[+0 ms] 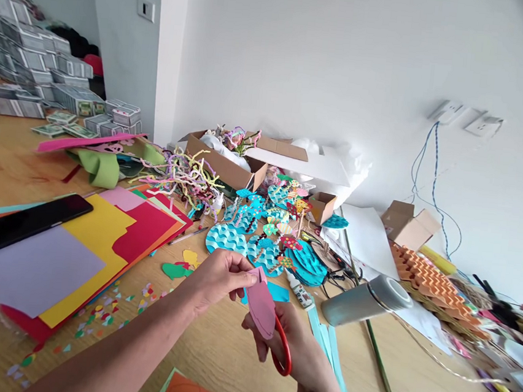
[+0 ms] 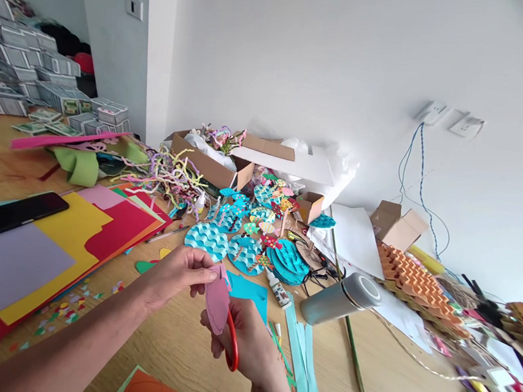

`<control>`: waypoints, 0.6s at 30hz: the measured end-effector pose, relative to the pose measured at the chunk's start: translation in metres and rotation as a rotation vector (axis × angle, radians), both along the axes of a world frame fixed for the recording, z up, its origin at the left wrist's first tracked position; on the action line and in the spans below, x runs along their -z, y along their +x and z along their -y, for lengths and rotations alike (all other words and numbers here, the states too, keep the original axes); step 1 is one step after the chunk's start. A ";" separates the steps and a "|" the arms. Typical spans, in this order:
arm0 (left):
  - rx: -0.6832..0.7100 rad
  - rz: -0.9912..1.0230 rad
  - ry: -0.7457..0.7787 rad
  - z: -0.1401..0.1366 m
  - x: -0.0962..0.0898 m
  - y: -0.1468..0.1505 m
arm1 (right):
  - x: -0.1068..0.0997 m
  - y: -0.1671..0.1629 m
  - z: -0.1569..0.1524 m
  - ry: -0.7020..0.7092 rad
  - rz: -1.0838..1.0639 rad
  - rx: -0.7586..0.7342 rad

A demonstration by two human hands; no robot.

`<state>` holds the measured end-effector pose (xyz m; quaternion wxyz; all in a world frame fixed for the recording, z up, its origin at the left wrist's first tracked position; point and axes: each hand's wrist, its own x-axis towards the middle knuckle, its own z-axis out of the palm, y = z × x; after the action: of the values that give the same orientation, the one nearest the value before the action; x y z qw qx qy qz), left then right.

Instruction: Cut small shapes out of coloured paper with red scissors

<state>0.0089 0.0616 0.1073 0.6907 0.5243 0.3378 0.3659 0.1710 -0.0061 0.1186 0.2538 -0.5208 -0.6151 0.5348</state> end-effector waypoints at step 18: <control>0.012 0.011 -0.011 -0.001 0.000 0.000 | 0.003 0.002 0.001 0.000 0.005 0.004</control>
<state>0.0084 0.0624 0.1072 0.6976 0.5205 0.3327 0.3629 0.1727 -0.0069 0.1158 0.2533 -0.5235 -0.6145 0.5331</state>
